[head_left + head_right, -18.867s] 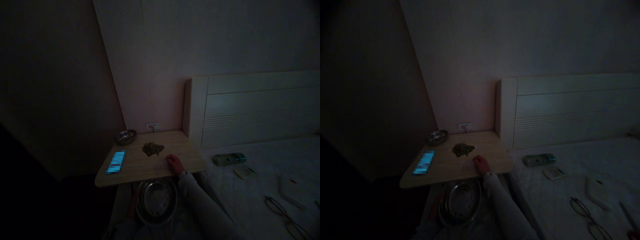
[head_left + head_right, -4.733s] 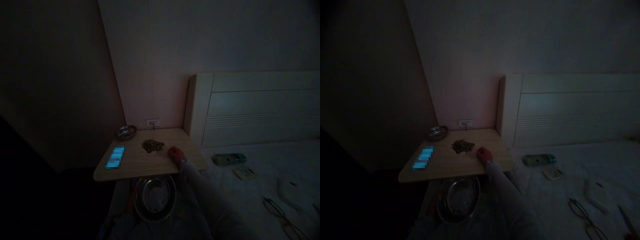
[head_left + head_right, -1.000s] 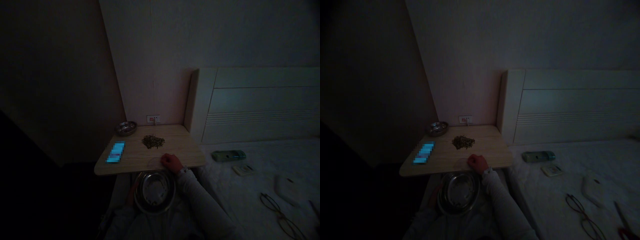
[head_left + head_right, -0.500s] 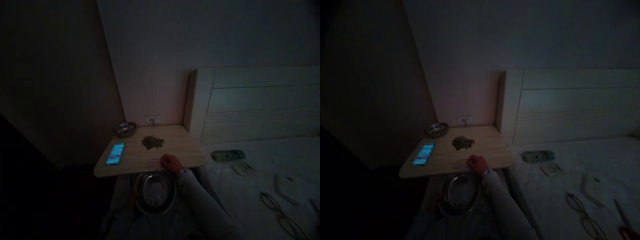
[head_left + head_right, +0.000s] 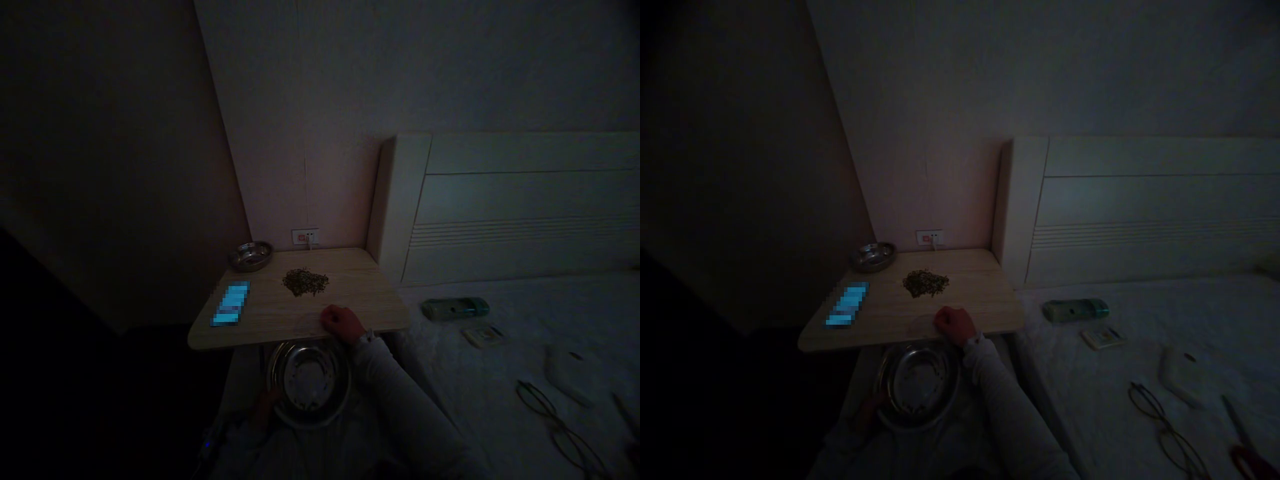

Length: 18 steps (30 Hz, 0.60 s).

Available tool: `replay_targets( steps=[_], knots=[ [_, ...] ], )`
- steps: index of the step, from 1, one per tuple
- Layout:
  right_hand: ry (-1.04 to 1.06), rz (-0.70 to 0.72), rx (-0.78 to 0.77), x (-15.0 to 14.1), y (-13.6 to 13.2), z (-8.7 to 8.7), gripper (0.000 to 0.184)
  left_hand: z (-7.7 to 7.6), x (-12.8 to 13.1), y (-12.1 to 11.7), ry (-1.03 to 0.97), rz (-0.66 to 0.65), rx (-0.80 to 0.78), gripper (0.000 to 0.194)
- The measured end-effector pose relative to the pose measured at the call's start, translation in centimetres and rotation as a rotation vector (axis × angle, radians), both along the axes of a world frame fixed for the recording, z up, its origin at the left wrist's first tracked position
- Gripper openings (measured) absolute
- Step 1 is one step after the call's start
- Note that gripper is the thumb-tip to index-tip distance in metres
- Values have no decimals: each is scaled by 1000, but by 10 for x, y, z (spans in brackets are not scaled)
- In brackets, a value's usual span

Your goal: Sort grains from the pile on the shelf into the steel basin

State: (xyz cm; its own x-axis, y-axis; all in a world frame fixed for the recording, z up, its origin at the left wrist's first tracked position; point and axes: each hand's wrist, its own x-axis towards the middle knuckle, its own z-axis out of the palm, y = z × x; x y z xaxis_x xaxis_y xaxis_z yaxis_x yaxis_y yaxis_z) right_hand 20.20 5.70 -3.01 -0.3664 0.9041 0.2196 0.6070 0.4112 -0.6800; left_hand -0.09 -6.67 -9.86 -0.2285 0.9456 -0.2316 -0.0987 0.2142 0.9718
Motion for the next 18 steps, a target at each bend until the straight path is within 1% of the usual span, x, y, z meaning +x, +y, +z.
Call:
replay_targets(
  steps=[2,4,7,10,12,15,16,18],
  knots=[
    [3,1,-6,0,0,1,19,3,1,0,-10,-48,-28,22],
    [9,5,-12,0,-1,1,19,4,2,0,-31,-59,-30,30],
    [6,11,-18,0,-1,2,19,-1,1,0,-51,-61,-15,34],
    [-9,4,-16,1,-1,2,20,-7,-1,-1,-15,-66,1,40],
    [-16,-9,-15,0,-1,1,20,-7,0,0,-3,-42,94,54],
    [-10,-5,-23,0,0,1,19,-4,2,0,-58,-19,250,80],
    [-4,1,-26,0,0,1,19,-3,3,0,-77,-19,262,86],
    [2,13,-24,1,0,0,19,-3,3,1,-101,-30,234,92]
  ],
)
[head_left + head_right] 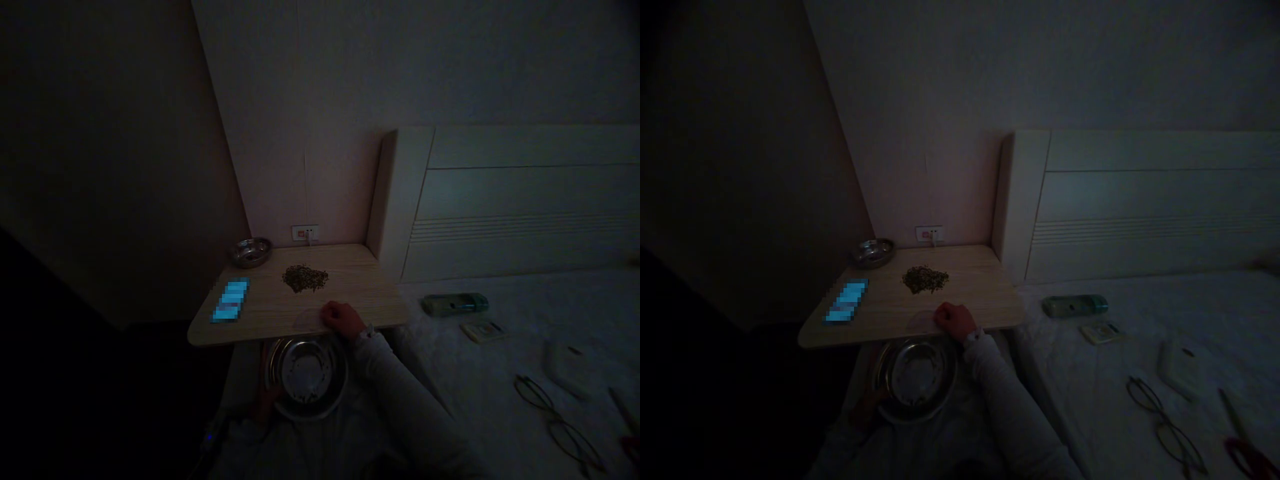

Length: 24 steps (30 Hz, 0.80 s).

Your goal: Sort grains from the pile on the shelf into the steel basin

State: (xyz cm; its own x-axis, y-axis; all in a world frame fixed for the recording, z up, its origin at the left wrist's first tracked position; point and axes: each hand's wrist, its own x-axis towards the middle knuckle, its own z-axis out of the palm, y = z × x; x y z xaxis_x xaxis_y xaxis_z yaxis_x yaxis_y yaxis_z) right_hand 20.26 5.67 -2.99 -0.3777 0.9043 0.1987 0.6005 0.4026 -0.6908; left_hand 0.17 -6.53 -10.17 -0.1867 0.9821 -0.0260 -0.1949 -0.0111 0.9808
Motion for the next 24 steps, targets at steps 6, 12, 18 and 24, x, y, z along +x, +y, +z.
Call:
replay_targets(
  steps=[6,12,18,24],
  knots=[
    [11,6,2,1,0,0,20,-6,-4,3,1,36,-19,88],
    [3,4,10,0,1,-1,20,4,0,0,56,26,57,80],
    [4,9,17,1,0,0,19,5,-2,0,58,25,53,80],
    [-5,1,19,1,-3,3,20,1,5,-1,45,86,87,79]
  ],
)
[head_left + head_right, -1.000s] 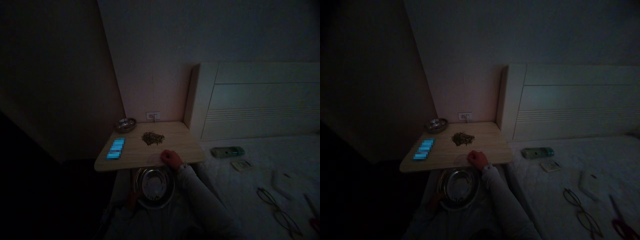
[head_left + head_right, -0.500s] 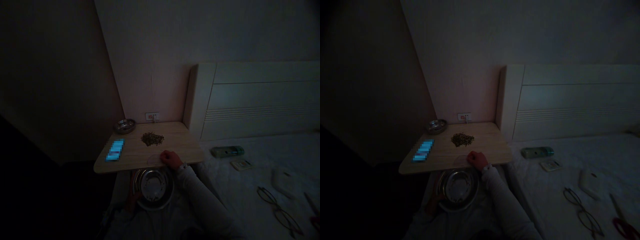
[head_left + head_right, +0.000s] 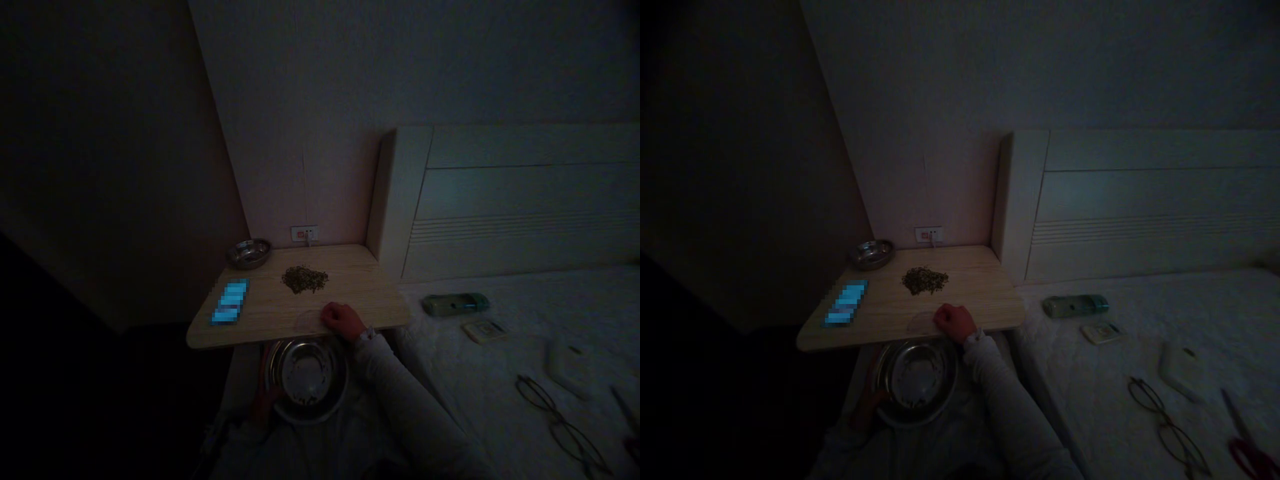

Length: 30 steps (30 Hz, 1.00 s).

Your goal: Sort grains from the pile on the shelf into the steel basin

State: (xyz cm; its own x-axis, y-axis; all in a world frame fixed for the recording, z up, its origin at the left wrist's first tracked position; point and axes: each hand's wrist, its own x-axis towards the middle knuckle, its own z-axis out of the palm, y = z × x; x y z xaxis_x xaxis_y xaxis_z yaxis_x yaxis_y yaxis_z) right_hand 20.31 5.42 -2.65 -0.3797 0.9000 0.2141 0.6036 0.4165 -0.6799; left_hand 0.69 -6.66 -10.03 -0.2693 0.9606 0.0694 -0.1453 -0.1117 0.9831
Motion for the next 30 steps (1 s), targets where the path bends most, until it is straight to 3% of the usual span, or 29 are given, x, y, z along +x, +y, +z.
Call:
replay_targets(
  steps=[4,10,16,30],
  knots=[
    [-8,-7,-13,0,0,1,20,0,1,-1,-3,19,-2,75],
    [16,3,-37,0,2,-2,19,0,-6,2,-13,-70,-81,83],
    [16,-12,-7,0,2,-2,18,-4,-1,1,-50,10,-42,76],
    [29,4,-20,0,2,-4,19,-2,-7,3,-8,-50,-35,78]
  ],
)
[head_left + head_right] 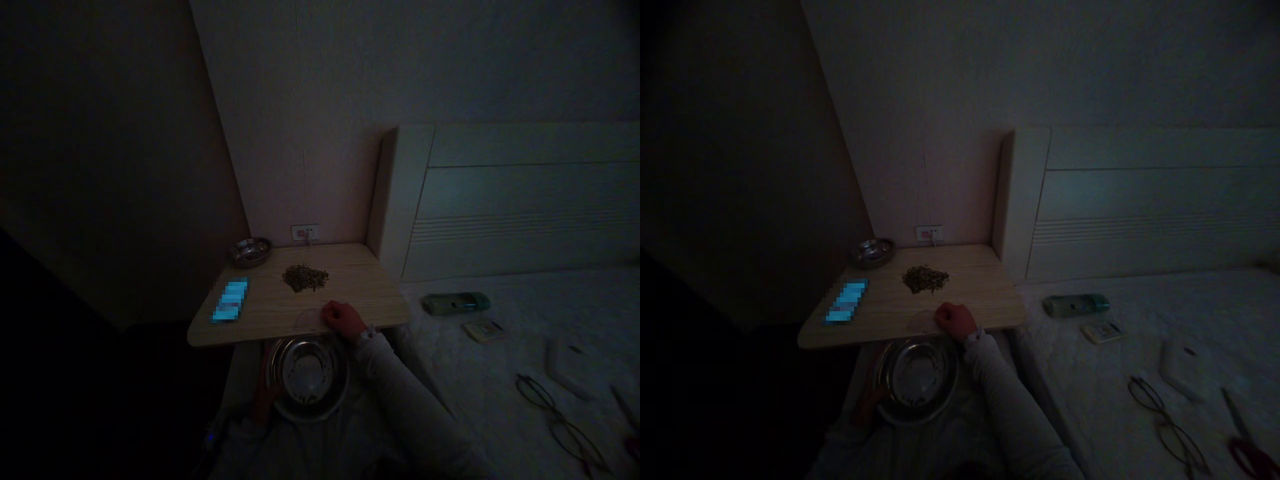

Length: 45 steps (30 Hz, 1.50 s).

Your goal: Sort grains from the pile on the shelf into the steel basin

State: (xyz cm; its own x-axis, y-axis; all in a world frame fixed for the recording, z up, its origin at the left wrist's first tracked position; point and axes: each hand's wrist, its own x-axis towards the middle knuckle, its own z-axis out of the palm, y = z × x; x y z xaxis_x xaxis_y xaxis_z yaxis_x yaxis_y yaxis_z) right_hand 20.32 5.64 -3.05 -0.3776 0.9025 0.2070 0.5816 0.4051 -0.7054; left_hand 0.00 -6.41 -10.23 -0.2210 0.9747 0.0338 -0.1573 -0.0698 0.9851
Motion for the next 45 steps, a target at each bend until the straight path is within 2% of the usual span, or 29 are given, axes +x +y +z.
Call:
replay_targets(
  steps=[4,8,17,26,30,35,45],
  knots=[
    [-10,-7,4,0,1,-1,19,2,-1,-1,2,-3,-49,76],
    [-11,1,9,0,1,0,18,3,0,-2,-24,-12,-10,78],
    [-37,-16,11,1,1,0,20,11,2,-4,-23,5,-61,74],
    [-12,-10,10,0,0,0,20,7,3,-3,-56,-25,-63,76],
    [3,-2,0,0,-1,2,19,6,2,-3,-67,5,-101,74],
    [6,-11,-6,0,-2,3,20,5,2,-1,-106,16,-65,73],
    [-24,-18,2,0,0,0,20,9,2,-2,-71,20,-140,71]
  ],
)
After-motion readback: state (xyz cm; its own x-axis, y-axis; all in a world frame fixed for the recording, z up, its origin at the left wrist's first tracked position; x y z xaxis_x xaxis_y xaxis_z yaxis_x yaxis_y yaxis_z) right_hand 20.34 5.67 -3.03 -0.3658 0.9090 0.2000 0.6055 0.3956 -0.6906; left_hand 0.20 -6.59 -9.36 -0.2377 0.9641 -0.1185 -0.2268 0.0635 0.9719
